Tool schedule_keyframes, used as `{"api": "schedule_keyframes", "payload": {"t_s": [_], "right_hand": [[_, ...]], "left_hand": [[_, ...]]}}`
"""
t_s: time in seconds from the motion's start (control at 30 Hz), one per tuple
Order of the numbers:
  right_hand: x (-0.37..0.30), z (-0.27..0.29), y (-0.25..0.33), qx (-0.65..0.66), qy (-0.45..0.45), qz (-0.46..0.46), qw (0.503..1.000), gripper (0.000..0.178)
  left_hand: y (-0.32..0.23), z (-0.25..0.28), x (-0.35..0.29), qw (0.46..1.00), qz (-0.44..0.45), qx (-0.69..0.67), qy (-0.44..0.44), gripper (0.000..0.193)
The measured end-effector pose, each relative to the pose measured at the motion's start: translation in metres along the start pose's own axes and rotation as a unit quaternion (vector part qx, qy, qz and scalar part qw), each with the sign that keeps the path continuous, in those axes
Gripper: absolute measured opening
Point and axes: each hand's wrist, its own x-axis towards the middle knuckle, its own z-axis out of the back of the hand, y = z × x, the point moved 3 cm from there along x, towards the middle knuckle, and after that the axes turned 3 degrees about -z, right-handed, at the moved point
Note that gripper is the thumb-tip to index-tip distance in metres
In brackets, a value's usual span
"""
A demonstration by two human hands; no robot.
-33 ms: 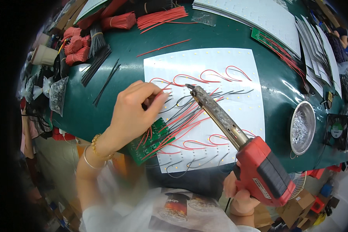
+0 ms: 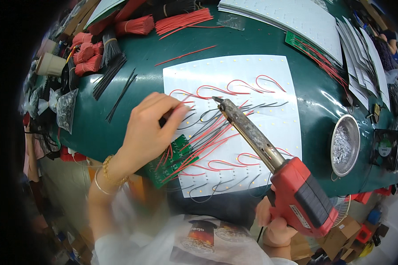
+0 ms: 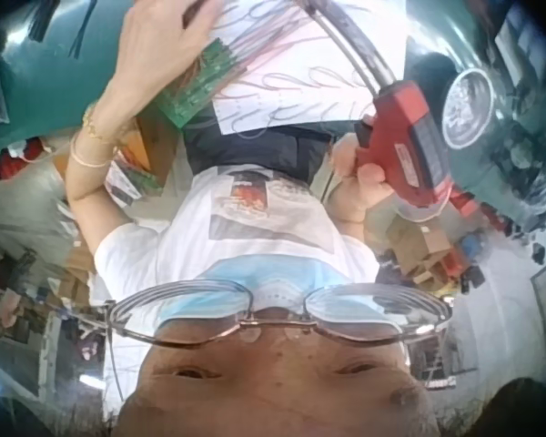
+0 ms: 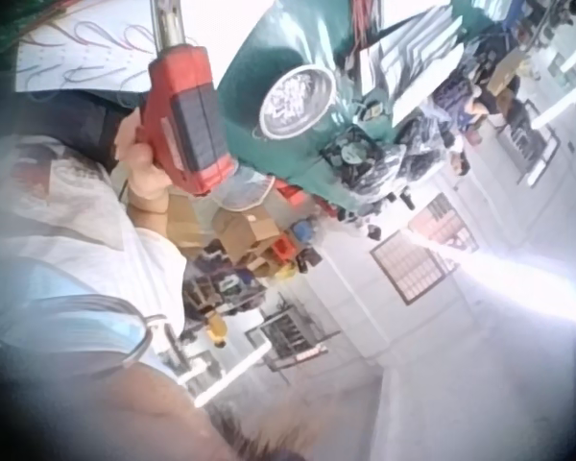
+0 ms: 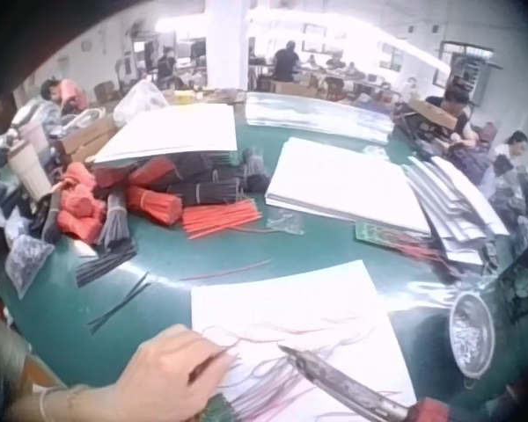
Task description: The person solders wires to an LED panel using a soldering gun, attaches circuit boards by soldering wire ends to them, and moves the assembled panel aside by hand.
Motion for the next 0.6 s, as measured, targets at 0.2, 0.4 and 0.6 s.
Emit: {"api": "schedule_keyframes", "payload": {"t_s": [0.2, 0.4, 0.6], "right_hand": [[-0.011, 0.016, 0.004, 0.042, -0.035, 0.043, 0.998, 0.074], [0.0, 0.01, 0.02, 0.112, 0.01, 0.067, 0.991, 0.073], [0.05, -0.03, 0.016, 0.328, 0.084, 0.002, 0.941, 0.076]], "left_hand": [[-0.049, 0.025, -0.009, 0.93, 0.214, -0.272, 0.123, 0.006], [-0.087, -0.001, -0.009, 0.933, 0.069, -0.332, 0.119, 0.016], [-0.091, -0.014, 0.004, 0.938, -0.057, -0.321, 0.116, 0.009]]}}
